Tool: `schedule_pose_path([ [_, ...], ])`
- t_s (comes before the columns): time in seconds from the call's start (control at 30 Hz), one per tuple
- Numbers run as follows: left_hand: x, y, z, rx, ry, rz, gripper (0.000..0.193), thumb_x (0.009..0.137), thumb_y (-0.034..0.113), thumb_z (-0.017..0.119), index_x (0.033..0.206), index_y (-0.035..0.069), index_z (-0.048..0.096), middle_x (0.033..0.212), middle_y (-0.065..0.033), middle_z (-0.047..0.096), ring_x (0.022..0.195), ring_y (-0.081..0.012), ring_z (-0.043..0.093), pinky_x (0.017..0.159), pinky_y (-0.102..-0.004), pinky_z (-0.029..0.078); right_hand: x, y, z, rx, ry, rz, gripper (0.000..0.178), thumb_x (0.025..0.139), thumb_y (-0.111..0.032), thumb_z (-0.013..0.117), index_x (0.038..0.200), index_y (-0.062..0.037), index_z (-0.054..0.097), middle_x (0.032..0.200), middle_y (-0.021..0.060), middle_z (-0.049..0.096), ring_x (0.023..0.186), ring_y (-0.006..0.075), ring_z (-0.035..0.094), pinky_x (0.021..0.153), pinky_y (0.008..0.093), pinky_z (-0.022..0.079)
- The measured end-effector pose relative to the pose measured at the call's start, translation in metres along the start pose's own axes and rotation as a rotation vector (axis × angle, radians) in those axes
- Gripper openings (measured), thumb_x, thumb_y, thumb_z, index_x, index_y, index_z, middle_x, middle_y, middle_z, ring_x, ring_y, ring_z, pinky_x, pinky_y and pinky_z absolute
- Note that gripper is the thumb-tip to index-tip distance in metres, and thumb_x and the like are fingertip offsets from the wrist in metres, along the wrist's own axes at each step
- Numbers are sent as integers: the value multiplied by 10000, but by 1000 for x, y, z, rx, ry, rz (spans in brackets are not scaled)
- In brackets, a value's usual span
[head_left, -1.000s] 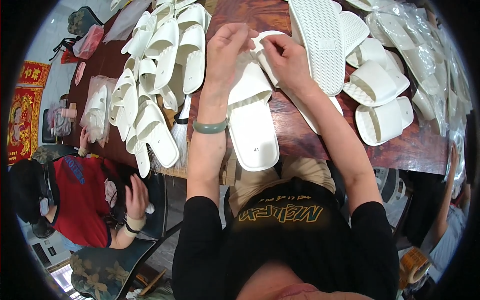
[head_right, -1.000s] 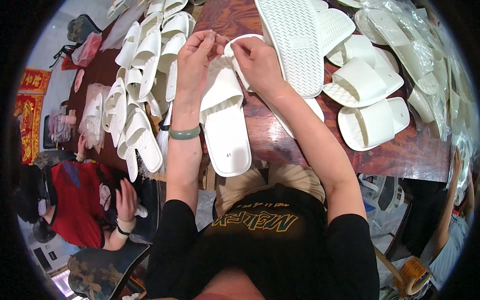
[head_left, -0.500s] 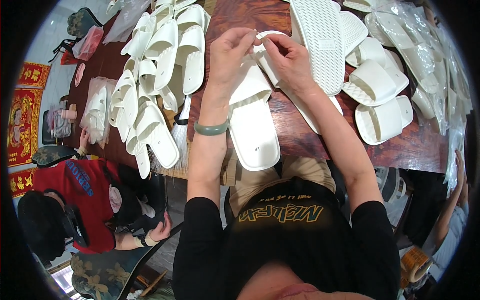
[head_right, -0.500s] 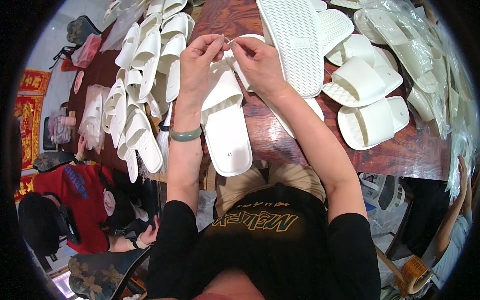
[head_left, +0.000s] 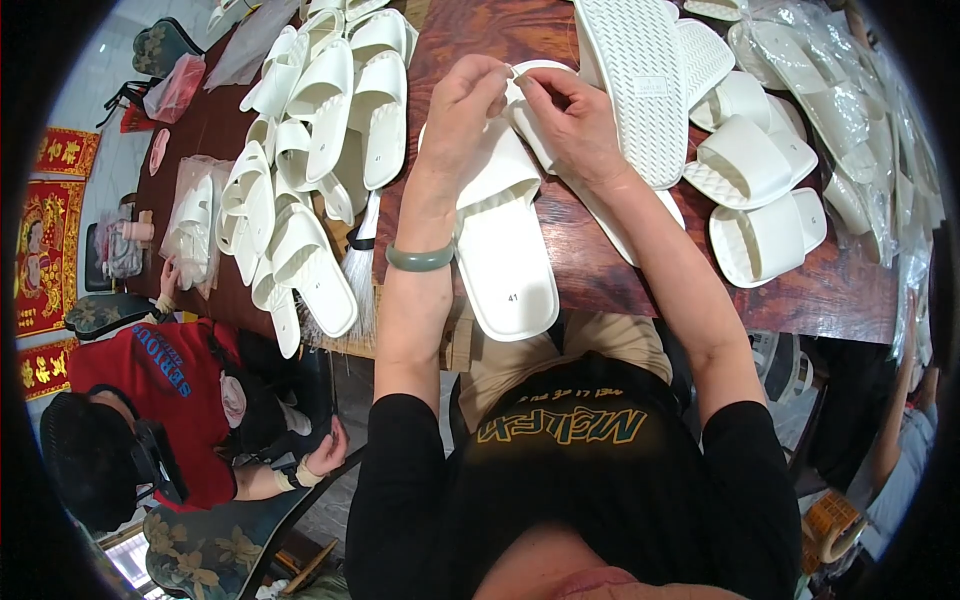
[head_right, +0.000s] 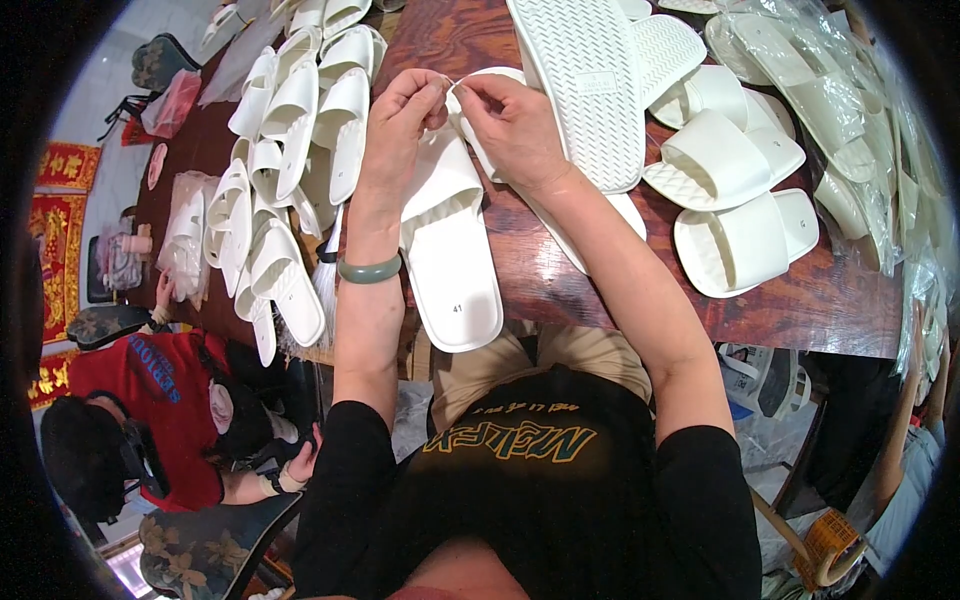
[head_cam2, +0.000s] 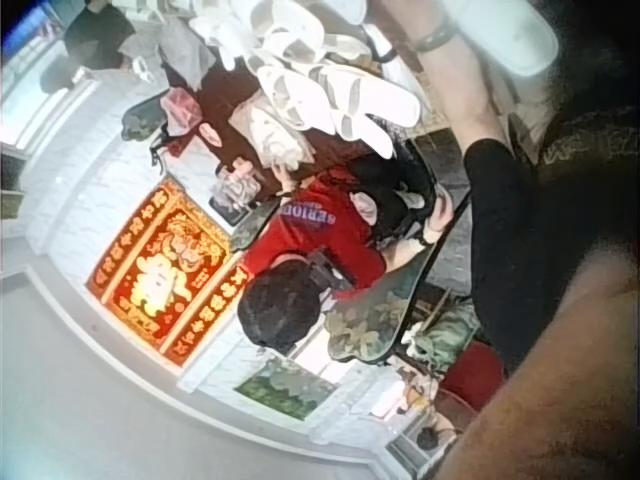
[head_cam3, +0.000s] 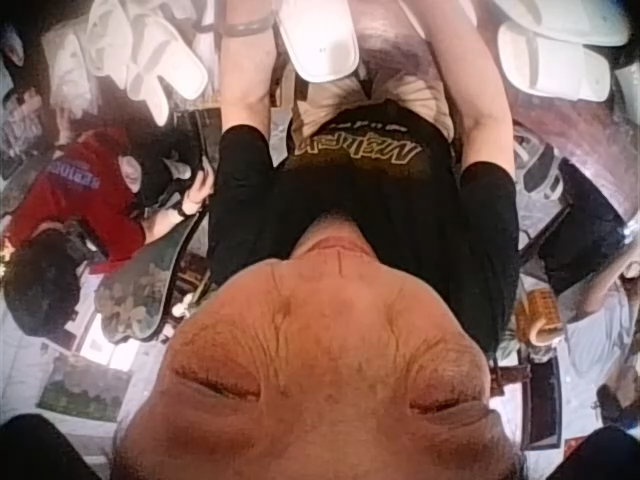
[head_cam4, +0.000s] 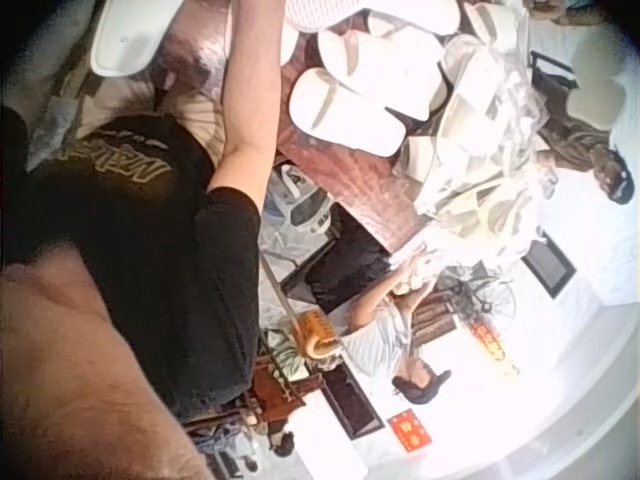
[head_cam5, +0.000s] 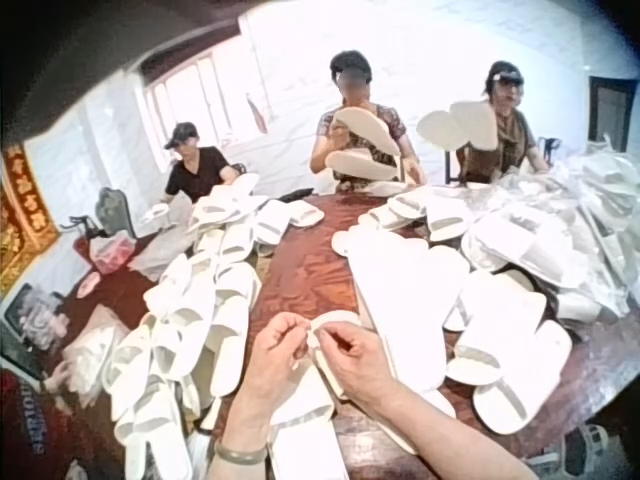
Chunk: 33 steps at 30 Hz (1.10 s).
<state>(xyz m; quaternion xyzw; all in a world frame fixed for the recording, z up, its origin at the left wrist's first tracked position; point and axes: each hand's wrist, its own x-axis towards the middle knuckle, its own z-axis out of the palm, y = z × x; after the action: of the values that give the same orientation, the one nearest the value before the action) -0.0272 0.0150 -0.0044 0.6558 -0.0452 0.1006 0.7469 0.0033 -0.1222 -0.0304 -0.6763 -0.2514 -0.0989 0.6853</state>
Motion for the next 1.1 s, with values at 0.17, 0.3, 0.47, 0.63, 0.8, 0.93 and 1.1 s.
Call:
schedule_pose_path([
  [0.17, 0, 0, -2, 11, -28, -17, 119, 863, 116, 533, 915, 15, 570, 711, 33, 469, 654, -45, 410, 591, -198, 342, -1, -1, 0, -22, -1, -7, 166, 859, -119, 601, 939, 21, 641, 788, 90, 650, 671, 98, 590, 603, 219, 474],
  [0.3, -3, 4, 1, -16, 40, -56, 124, 857, 124, 540, 917, 20, 572, 710, 39, 465, 655, -43, 405, 594, -195, 342, -1, -1, 0, -28, 10, -26, 169, 855, -120, 604, 939, 22, 640, 793, 92, 654, 674, 102, 595, 605, 221, 476],
  [0.47, -2, 2, 1, -41, 1, -74, 133, 847, 105, 534, 926, 6, 576, 704, 41, 454, 653, -41, 393, 577, -195, 325, -1, 0, -1, -17, 0, -24, 169, 851, -120, 608, 938, 20, 641, 806, 96, 657, 679, 110, 602, 612, 225, 480],
  [0.63, -1, 3, -2, -25, 38, -56, 131, 844, 113, 543, 914, 7, 574, 695, 39, 450, 641, -41, 388, 566, -197, 319, -1, -1, 0, -25, -5, -39, 168, 851, -120, 607, 938, 20, 641, 813, 94, 660, 689, 109, 604, 619, 225, 481],
  [0.8, 0, 1, -3, 2, 19, -53, 134, 839, 126, 550, 904, 11, 575, 678, 47, 444, 618, -40, 384, 559, -197, 317, -1, -1, -1, -36, -23, -23, 162, 847, -110, 611, 937, 22, 642, 817, 94, 662, 706, 106, 606, 629, 222, 481],
  [0.93, 1, -1, -4, 10, 14, -45, 135, 841, 137, 556, 895, 16, 578, 677, 49, 448, 612, -35, 379, 557, -191, 313, -1, 0, -2, -22, -23, -41, 158, 846, -106, 612, 937, 20, 643, 818, 96, 664, 708, 108, 608, 631, 224, 483],
  [1.1, -1, 1, -5, -6, 16, -57, 133, 842, 139, 555, 898, 21, 581, 686, 51, 457, 617, -31, 383, 556, -184, 312, -1, -2, -2, -64, -33, -47, 165, 848, -112, 610, 936, 25, 641, 823, 102, 666, 715, 122, 615, 640, 232, 487],
])
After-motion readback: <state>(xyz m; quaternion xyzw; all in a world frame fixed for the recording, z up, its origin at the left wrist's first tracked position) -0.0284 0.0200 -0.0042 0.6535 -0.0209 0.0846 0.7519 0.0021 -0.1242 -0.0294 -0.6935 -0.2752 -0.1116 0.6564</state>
